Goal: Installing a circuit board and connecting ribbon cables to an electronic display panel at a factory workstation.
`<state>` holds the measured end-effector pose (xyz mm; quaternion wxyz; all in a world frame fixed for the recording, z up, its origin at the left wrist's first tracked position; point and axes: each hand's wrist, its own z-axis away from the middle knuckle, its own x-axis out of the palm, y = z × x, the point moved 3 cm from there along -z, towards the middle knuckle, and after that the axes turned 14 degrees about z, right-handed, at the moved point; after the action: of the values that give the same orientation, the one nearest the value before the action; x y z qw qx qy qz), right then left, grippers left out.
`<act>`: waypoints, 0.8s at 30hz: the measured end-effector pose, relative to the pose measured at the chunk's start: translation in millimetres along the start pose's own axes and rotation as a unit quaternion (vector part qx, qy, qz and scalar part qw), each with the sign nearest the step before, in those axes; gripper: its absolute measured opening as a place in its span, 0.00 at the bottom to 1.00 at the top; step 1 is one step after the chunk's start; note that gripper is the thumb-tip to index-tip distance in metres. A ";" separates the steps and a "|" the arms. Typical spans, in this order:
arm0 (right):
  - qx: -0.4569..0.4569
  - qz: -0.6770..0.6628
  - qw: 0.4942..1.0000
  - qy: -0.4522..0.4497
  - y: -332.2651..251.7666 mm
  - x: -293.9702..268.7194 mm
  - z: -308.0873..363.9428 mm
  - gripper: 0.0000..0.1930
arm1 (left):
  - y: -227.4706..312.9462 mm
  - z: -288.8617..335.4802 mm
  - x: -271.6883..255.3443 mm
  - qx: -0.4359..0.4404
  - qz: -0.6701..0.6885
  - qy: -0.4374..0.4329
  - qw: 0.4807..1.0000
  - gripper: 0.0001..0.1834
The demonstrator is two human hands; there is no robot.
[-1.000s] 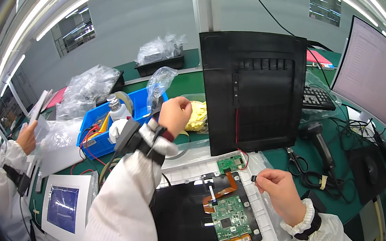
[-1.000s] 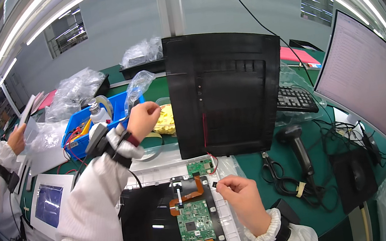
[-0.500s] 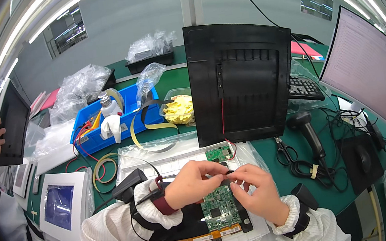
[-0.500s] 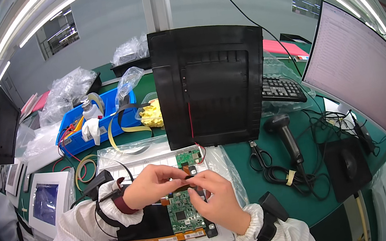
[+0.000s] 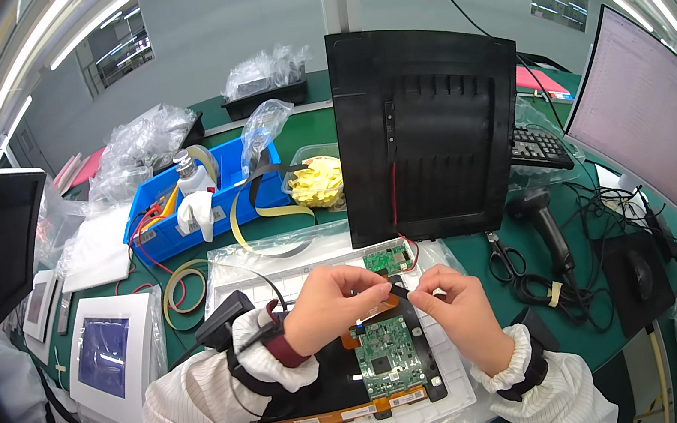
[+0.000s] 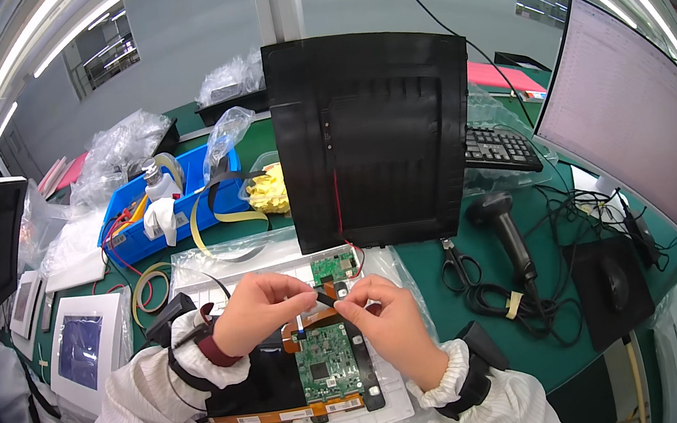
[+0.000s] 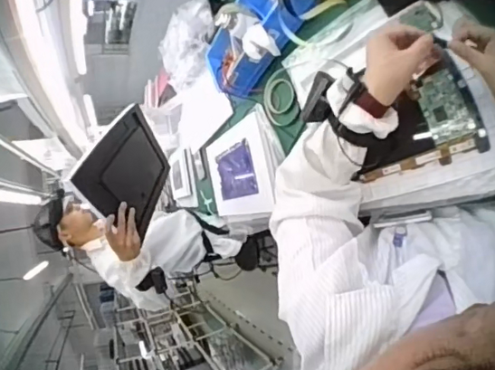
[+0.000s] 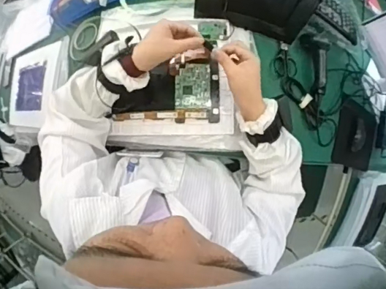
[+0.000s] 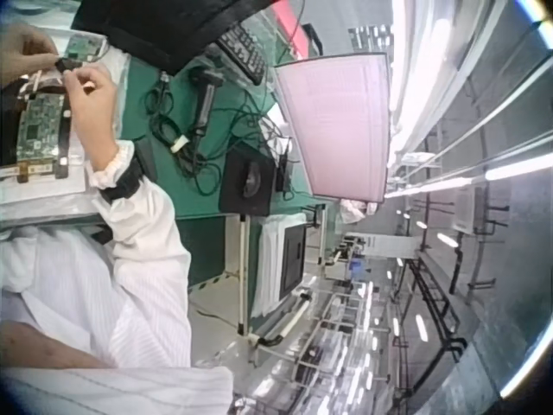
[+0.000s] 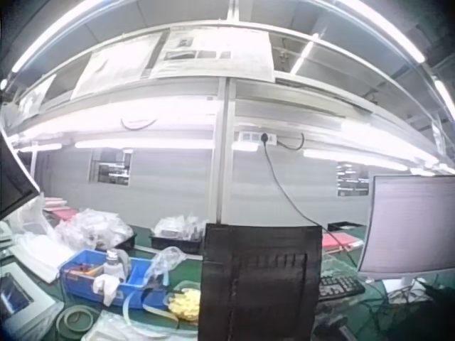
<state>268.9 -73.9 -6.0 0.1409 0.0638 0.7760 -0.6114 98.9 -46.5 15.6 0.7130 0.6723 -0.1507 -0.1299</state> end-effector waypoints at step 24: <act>-0.039 0.304 0.948 0.080 33.6 20.9 -15.5 0.07 | -39.2 -19.9 -0.7 0.226 -0.345 0.040 0.910 0.05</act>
<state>255.9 -52.3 -40.2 0.2601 0.3400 0.7520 -0.5012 106.7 -30.5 -24.5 0.4577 0.8305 0.0937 -0.3034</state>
